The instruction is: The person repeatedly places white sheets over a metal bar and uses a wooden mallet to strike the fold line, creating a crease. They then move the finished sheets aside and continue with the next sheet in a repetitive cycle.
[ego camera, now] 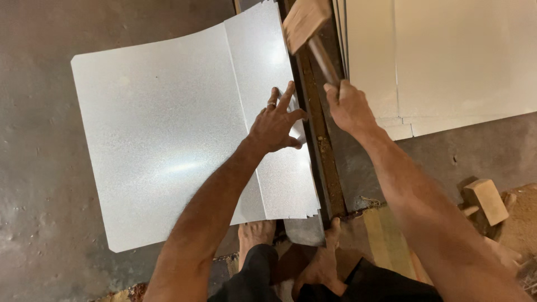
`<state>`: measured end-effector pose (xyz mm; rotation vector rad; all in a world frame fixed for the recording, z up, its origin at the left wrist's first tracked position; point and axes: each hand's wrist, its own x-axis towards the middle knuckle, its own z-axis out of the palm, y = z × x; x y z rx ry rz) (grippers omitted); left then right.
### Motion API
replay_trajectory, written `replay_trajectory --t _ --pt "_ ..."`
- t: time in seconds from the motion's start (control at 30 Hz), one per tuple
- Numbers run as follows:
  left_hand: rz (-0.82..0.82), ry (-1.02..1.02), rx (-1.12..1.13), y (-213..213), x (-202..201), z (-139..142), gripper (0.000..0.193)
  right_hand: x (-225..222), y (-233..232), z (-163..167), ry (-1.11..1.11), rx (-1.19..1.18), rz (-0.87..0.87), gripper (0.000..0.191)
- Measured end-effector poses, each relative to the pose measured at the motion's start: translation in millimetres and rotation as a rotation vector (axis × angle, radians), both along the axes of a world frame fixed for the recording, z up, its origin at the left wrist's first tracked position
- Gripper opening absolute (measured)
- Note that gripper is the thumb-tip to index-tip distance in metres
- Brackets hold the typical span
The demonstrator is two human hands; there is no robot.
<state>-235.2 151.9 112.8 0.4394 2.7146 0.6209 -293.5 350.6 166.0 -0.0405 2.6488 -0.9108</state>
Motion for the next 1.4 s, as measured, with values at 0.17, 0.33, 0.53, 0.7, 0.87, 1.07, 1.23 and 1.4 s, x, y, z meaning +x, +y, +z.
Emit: replay_trajectory --t 0.17,0.33,0.53,0.7,0.87,1.07,1.23,1.4 --pt "0.130 0.008 0.160 -7 4 -15 0.137 19 10 1 0.441 -0.259 -0.045 0.031" --pt "0.224 -0.114 0.087 -10 12 -24 0.149 37 19 -3 0.058 0.048 0.019 0.037" --pt "0.194 -0.072 0.092 -11 11 -28 0.148 61 34 -14 0.060 -0.081 -0.001 0.032" --pt "0.196 -0.080 0.095 -12 12 -29 0.147 86 48 -20 0.252 -0.142 -0.061 0.034" --pt "0.194 -0.099 0.117 -13 13 -28 0.146 103 55 -20 -0.098 0.090 0.000 0.035" --pt "0.192 -0.093 0.133 -14 15 -32 0.145 137 56 -10 0.159 -0.228 -0.128 0.028" --pt "0.202 -0.076 0.124 -13 16 -38 0.148 160 59 4 0.206 -0.113 -0.077 0.029" --pt "0.204 -0.103 0.119 -12 15 -42 0.149 180 71 3 -0.069 -0.025 -0.115 0.026"
